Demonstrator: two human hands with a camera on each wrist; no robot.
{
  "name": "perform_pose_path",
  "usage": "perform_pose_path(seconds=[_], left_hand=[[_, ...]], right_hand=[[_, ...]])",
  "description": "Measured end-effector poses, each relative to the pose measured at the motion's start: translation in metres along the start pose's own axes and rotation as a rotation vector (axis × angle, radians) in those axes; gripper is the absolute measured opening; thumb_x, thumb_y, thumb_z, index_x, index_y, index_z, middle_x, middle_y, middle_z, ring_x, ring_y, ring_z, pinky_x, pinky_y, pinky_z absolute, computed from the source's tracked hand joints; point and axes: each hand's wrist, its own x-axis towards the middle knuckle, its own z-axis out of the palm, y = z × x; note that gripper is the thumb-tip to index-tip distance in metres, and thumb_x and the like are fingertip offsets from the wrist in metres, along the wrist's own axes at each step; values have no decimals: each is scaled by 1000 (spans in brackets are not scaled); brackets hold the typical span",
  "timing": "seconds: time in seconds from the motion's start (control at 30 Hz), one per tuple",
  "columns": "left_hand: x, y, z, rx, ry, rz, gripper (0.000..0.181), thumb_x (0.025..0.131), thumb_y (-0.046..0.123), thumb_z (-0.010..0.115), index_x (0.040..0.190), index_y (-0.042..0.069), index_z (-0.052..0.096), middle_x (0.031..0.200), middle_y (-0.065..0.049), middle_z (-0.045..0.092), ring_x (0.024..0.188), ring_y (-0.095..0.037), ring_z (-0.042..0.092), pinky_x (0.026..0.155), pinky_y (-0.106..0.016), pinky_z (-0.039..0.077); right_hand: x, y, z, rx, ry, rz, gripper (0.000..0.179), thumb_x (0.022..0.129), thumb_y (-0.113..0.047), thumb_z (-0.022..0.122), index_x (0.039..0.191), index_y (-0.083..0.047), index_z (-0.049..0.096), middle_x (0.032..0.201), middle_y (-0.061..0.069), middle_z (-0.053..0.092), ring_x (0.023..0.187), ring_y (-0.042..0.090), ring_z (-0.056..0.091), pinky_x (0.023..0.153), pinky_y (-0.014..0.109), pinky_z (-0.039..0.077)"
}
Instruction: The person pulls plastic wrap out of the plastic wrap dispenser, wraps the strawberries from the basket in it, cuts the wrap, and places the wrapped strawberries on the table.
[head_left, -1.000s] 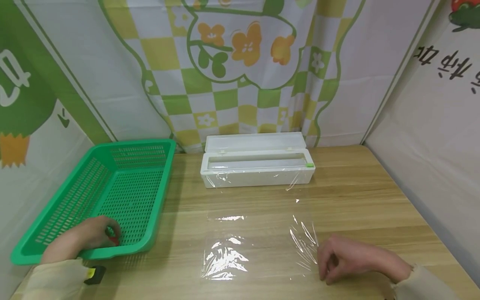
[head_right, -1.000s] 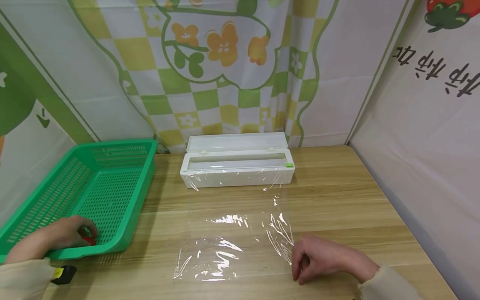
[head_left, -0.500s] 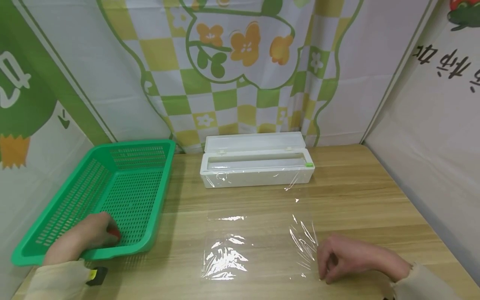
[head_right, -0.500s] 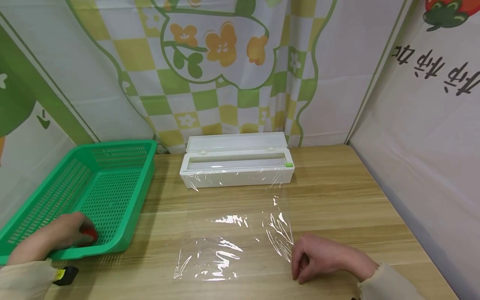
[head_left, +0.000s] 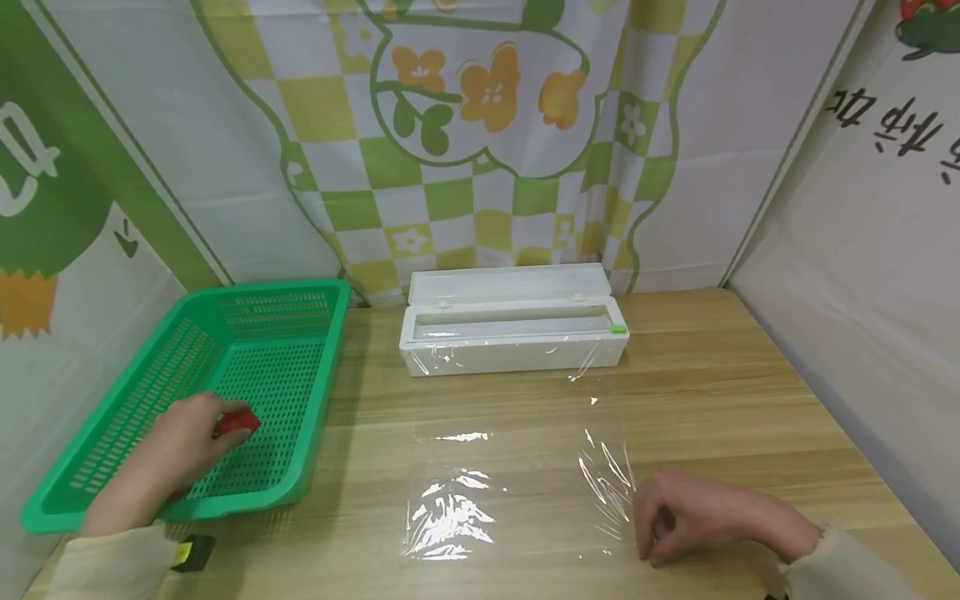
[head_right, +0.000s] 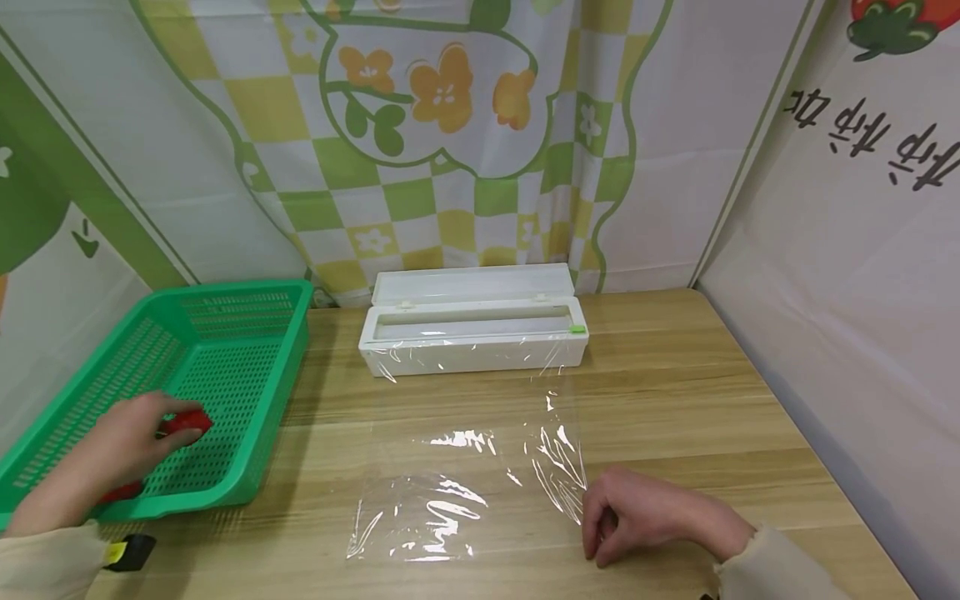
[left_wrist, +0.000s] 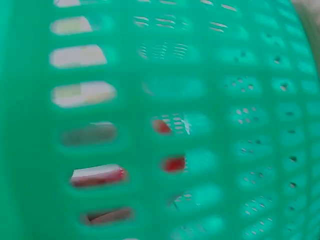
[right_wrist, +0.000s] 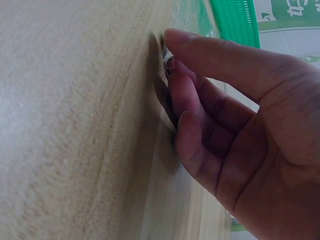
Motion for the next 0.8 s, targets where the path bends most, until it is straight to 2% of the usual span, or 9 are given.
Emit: perform_pose_path(seconds=[0.13, 0.27, 0.43, 0.5, 0.6, 0.7, 0.73, 0.8], left_hand=[[0, 13, -6, 16, 101, 34, 37, 85, 10, 74, 115, -9, 66, 97, -24, 65, 79, -32, 61, 60, -41, 50], [-1, 30, -13, 11, 214, 77, 40, 85, 8, 74, 122, -5, 64, 111, -26, 62, 93, -41, 61, 70, -54, 53], [-2, 54, -21, -7, 379, 188, 44, 79, 2, 78, 121, 1, 65, 111, -20, 64, 93, -38, 63, 69, -54, 55], [-2, 65, -24, -15, 439, 245, 47, 75, 0, 81, 120, 3, 67, 110, -15, 65, 92, -34, 64, 68, -50, 56], [-2, 81, -28, -53, 516, 318, 52, 69, -2, 85, 118, 7, 69, 109, -9, 67, 91, -27, 65, 72, -25, 57], [0, 95, -30, -105, 544, 374, 54, 67, -3, 86, 118, 9, 69, 109, -5, 68, 91, -21, 65, 77, -3, 46], [0, 99, -30, -123, 542, 386, 55, 67, -3, 86, 118, 9, 69, 109, -4, 69, 90, -20, 66, 79, 1, 43], [2, 106, -30, -145, 529, 409, 55, 69, -3, 85, 120, 9, 68, 109, -4, 70, 90, -19, 66, 78, -4, 49]], right_hand=[[0, 0, 0, 5, -1, 10, 14, 73, -7, 82, 82, -16, 77, 74, -2, 70, 70, -14, 55, 56, 9, 51], [0, 0, 1, 10, -3, 29, 14, 73, -7, 82, 82, -16, 77, 74, -2, 70, 70, -13, 55, 56, 11, 52], [1, 0, 0, 13, -9, 44, 14, 73, -8, 82, 83, -16, 77, 75, -3, 70, 70, -13, 55, 56, 13, 52], [1, -1, 0, 11, -11, 50, 14, 73, -8, 82, 83, -16, 77, 75, -3, 70, 70, -13, 55, 56, 13, 52], [1, -1, 0, 11, -10, 57, 14, 73, -8, 82, 83, -16, 77, 76, -3, 70, 70, -12, 55, 56, 14, 53], [1, -1, 0, 6, -11, 56, 14, 73, -7, 82, 83, -16, 77, 76, -4, 70, 70, -13, 54, 56, 14, 53], [1, -1, 0, 6, -13, 56, 14, 73, -7, 82, 83, -16, 77, 76, -4, 70, 70, -13, 54, 56, 13, 53], [1, -2, 0, 3, -15, 56, 14, 73, -7, 82, 82, -17, 77, 76, -4, 70, 70, -13, 54, 55, 13, 52]])
